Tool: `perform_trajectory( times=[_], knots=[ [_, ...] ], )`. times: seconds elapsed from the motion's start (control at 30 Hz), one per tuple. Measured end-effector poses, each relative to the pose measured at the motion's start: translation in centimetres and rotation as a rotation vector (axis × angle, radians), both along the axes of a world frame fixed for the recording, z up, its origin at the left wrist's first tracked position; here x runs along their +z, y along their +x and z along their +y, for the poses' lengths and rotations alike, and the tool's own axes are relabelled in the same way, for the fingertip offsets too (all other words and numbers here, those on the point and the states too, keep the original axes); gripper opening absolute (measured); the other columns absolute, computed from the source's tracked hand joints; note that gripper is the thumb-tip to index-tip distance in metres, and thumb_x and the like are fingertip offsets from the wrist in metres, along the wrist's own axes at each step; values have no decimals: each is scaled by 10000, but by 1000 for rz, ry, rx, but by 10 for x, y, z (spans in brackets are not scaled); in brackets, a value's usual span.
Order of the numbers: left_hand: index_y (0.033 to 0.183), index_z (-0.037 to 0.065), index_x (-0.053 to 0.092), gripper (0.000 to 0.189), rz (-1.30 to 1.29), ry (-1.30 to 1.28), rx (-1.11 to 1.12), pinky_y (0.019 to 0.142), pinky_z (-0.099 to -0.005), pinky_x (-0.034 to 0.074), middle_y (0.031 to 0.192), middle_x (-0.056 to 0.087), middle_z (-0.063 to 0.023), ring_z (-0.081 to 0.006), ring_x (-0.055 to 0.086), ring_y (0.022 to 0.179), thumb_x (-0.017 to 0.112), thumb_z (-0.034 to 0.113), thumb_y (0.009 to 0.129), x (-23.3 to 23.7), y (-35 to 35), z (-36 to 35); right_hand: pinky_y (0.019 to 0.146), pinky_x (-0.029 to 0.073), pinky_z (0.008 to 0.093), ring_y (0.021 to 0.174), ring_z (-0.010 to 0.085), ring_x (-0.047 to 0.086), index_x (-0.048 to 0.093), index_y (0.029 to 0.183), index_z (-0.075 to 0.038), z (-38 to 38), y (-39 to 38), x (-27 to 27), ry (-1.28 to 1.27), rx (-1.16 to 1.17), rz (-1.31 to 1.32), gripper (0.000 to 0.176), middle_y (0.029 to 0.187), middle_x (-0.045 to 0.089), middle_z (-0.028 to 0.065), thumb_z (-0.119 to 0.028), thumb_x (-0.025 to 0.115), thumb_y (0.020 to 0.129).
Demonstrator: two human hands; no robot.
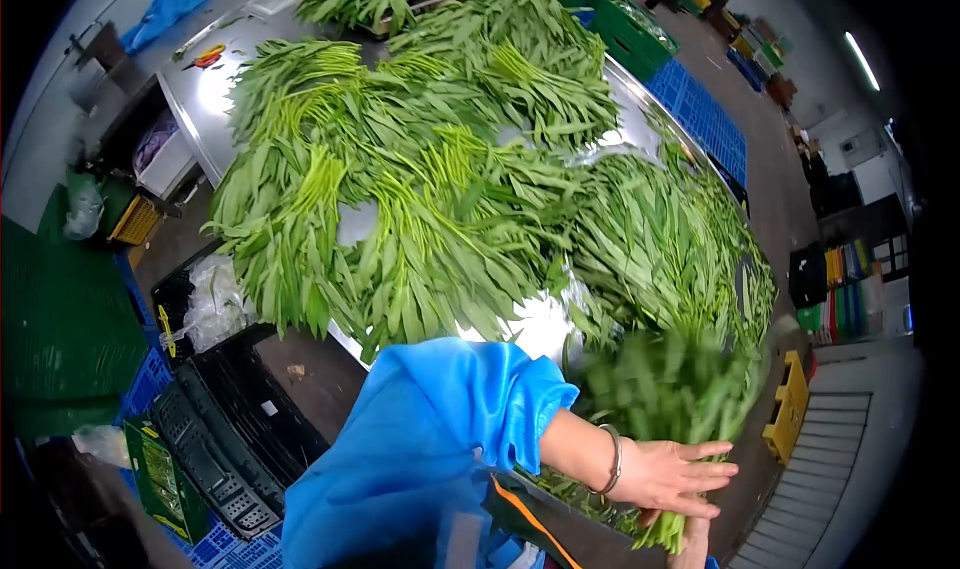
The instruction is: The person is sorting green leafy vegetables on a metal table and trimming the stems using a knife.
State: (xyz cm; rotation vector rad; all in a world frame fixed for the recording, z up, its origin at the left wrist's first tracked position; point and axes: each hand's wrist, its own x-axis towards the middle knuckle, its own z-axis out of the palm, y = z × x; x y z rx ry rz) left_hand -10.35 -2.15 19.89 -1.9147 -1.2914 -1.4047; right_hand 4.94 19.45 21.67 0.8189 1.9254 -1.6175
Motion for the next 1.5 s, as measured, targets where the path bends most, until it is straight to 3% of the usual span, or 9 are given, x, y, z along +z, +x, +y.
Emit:
perform_trajectory(
  times=[0.13,0.33,0.4,0.53,0.77,0.87,1.03,1.33,1.5],
  knots=[
    [1290,197,380,645,16,-73,-17,983,-590,299,711,495,-115,-355,542,819,654,254,708,-22,-11,-37,771,503,377,981,303,583,478,1161,65,-27,-27,-20,-210,436,-329,587,1084,584,203,-456,347,924],
    [1441,163,175,929,-529,-453,-56,763,-369,486,898,532,-143,-282,574,754,623,32,638,20,-101,-108,723,486,620,956,522,545,136,1413,-24,-131,-137,69,-1047,121,-107,876,1171,492,335,-667,326,850],
    [1339,21,350,702,-867,-130,134,749,-356,513,1106,581,-114,-211,602,930,655,84,710,29,-163,-126,741,518,505,897,350,603,200,1405,-84,-135,-155,78,-1004,-190,91,678,1090,556,227,-346,533,876],
    [781,20,619,121,-1626,481,209,594,-287,504,733,629,-77,-180,615,649,660,124,733,26,-320,-172,628,535,449,756,306,618,368,1323,-49,-100,-120,11,-601,-455,255,514,919,608,196,-222,536,869],
    [1092,26,564,392,-2008,953,176,798,-418,506,1050,613,-80,-247,600,891,700,84,729,-234,-518,-231,569,475,289,660,182,591,562,1090,-21,-135,-122,-17,86,-384,-28,208,782,614,96,-86,487,907],
    [1238,19,451,665,-1782,883,781,853,-374,481,1183,549,-84,-216,557,986,791,91,672,-270,-500,-231,475,423,258,527,125,523,613,1035,-24,-143,-147,-16,424,79,313,196,680,583,34,-63,535,859],
    [1287,-52,375,849,-2042,652,634,966,-410,381,1309,440,-156,-265,479,1115,780,377,678,-242,-498,-245,514,395,278,561,157,474,554,1172,-57,-201,-224,90,671,1111,572,392,696,481,54,-103,530,783],
    [1263,35,403,491,-1491,225,876,952,-296,364,1149,517,-73,-182,473,1073,579,49,805,-142,-325,-189,468,326,264,528,128,382,511,1235,-90,-239,-157,89,535,768,1100,419,643,380,11,-163,482,823],
    [1257,6,407,530,-879,-665,713,970,-360,361,1183,498,-147,-247,464,1105,620,99,780,-162,-159,-99,522,382,345,612,201,482,469,1236,-68,-208,-122,35,329,548,1187,488,725,449,56,-154,541,761]
  ],
)
